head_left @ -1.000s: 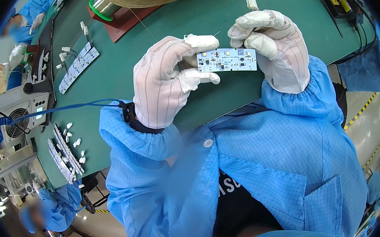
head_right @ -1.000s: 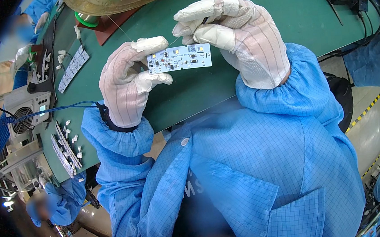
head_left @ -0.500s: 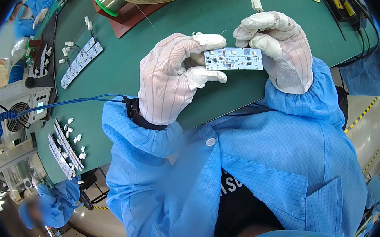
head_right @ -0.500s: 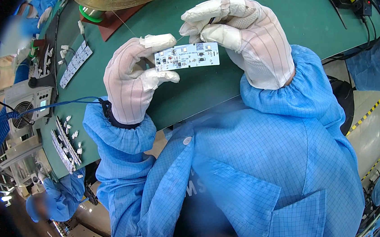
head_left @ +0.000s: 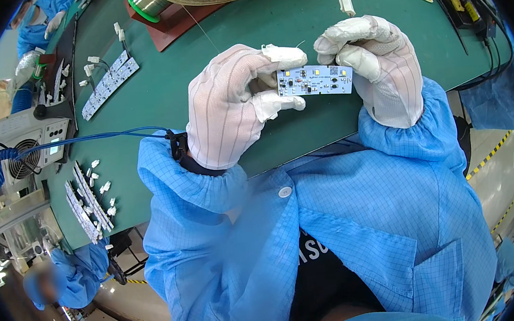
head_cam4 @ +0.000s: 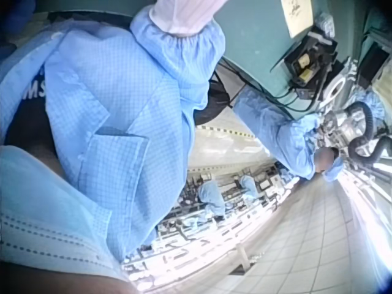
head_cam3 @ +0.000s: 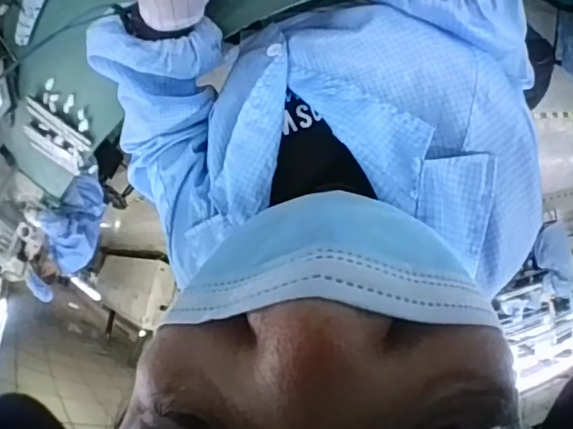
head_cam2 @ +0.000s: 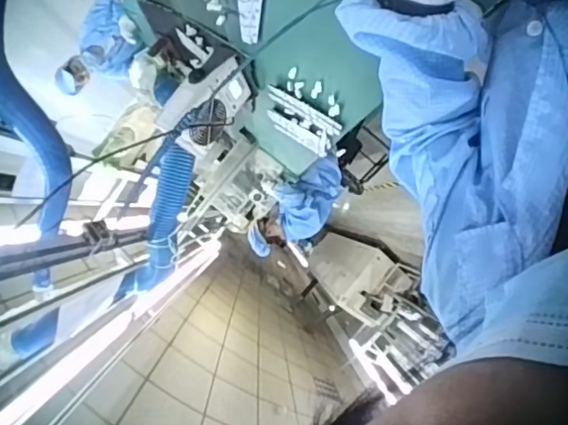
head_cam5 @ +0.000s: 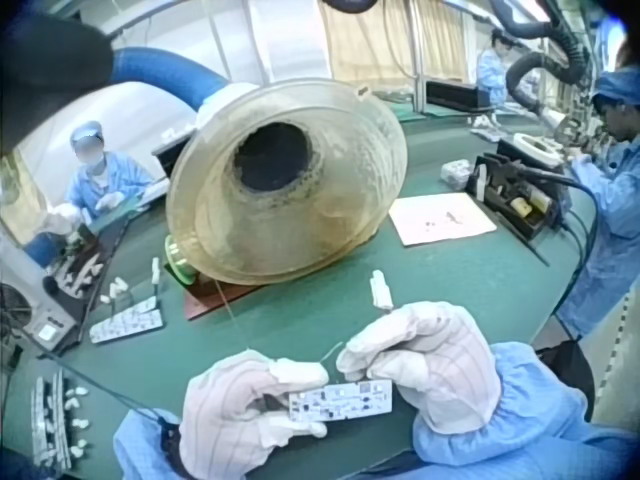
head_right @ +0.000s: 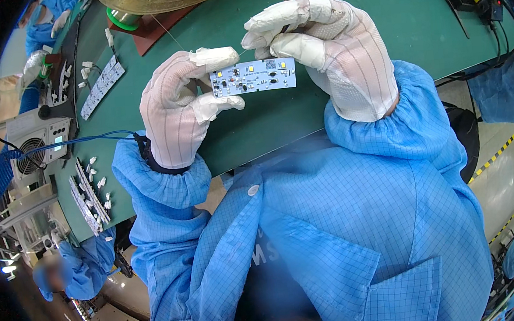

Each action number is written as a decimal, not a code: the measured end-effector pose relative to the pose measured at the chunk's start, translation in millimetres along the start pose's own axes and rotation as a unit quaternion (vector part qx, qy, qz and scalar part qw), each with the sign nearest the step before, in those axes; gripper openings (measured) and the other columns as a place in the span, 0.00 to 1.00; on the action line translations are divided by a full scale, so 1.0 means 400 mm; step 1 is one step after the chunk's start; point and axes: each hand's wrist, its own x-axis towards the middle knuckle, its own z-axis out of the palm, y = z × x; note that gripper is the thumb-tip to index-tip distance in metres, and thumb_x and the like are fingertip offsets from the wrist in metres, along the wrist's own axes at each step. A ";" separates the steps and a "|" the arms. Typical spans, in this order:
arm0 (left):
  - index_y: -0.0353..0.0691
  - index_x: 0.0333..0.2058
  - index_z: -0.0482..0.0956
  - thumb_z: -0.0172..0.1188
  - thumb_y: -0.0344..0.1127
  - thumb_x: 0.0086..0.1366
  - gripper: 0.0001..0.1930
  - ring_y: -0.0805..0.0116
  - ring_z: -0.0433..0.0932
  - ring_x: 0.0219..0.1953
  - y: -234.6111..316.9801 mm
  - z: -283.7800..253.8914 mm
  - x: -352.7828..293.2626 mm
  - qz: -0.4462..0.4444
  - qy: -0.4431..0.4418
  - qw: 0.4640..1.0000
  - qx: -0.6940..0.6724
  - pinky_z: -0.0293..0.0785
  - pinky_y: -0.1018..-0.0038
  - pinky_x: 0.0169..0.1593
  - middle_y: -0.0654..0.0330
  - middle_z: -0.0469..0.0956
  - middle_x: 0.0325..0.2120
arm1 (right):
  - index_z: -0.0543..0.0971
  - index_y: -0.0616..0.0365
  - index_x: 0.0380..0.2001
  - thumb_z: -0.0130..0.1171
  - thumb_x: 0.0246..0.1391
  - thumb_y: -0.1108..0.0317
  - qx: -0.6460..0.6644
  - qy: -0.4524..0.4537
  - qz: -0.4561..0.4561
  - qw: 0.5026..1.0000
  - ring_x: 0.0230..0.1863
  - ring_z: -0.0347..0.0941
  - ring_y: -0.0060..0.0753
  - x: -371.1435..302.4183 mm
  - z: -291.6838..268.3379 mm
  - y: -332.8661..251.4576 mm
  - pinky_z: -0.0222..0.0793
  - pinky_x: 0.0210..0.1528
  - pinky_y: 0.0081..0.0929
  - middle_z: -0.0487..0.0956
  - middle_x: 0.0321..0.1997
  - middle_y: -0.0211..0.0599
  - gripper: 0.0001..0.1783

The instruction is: Soldering components and wires onto printed circuit boards at a manual assembly station.

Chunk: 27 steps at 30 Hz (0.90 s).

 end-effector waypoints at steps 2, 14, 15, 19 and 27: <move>0.35 0.40 0.78 0.73 0.33 0.40 0.25 0.75 0.72 0.25 0.000 0.001 0.001 0.003 -0.001 1.000 0.002 0.68 0.81 0.29 0.62 0.75 0.27 | 0.77 0.64 0.39 0.52 0.46 0.81 0.018 -0.001 -0.003 1.000 0.35 0.75 0.31 -0.001 -0.003 0.003 0.72 0.41 0.26 0.80 0.38 0.45 0.15; 0.35 0.40 0.78 0.74 0.34 0.39 0.26 0.76 0.71 0.24 0.003 0.000 -0.002 -0.010 -0.001 1.000 -0.029 0.67 0.81 0.27 0.61 0.75 0.27 | 0.77 0.64 0.39 0.52 0.46 0.80 0.004 -0.004 0.012 1.000 0.36 0.75 0.30 0.001 -0.001 -0.002 0.72 0.43 0.26 0.80 0.38 0.45 0.14; 0.35 0.40 0.78 0.74 0.34 0.39 0.26 0.76 0.71 0.24 0.002 -0.001 -0.003 -0.007 -0.002 1.000 -0.022 0.67 0.81 0.27 0.61 0.75 0.27 | 0.77 0.64 0.39 0.52 0.46 0.80 0.004 -0.004 0.012 1.000 0.36 0.75 0.30 0.001 0.001 -0.003 0.72 0.43 0.26 0.80 0.38 0.45 0.14; 0.35 0.40 0.78 0.74 0.33 0.39 0.26 0.76 0.72 0.23 -0.008 0.003 -0.009 -0.010 0.001 0.999 -0.042 0.67 0.81 0.26 0.61 0.75 0.27 | 0.77 0.64 0.38 0.51 0.46 0.80 0.006 0.003 0.027 1.000 0.36 0.74 0.30 0.001 0.005 -0.007 0.72 0.43 0.25 0.80 0.38 0.45 0.14; 0.35 0.39 0.77 0.74 0.33 0.39 0.25 0.76 0.73 0.24 -0.006 0.002 -0.009 0.003 0.001 1.000 -0.008 0.68 0.81 0.27 0.61 0.75 0.27 | 0.77 0.64 0.38 0.51 0.46 0.80 0.021 0.010 0.020 1.000 0.37 0.74 0.29 0.002 0.006 0.001 0.71 0.44 0.25 0.79 0.38 0.44 0.14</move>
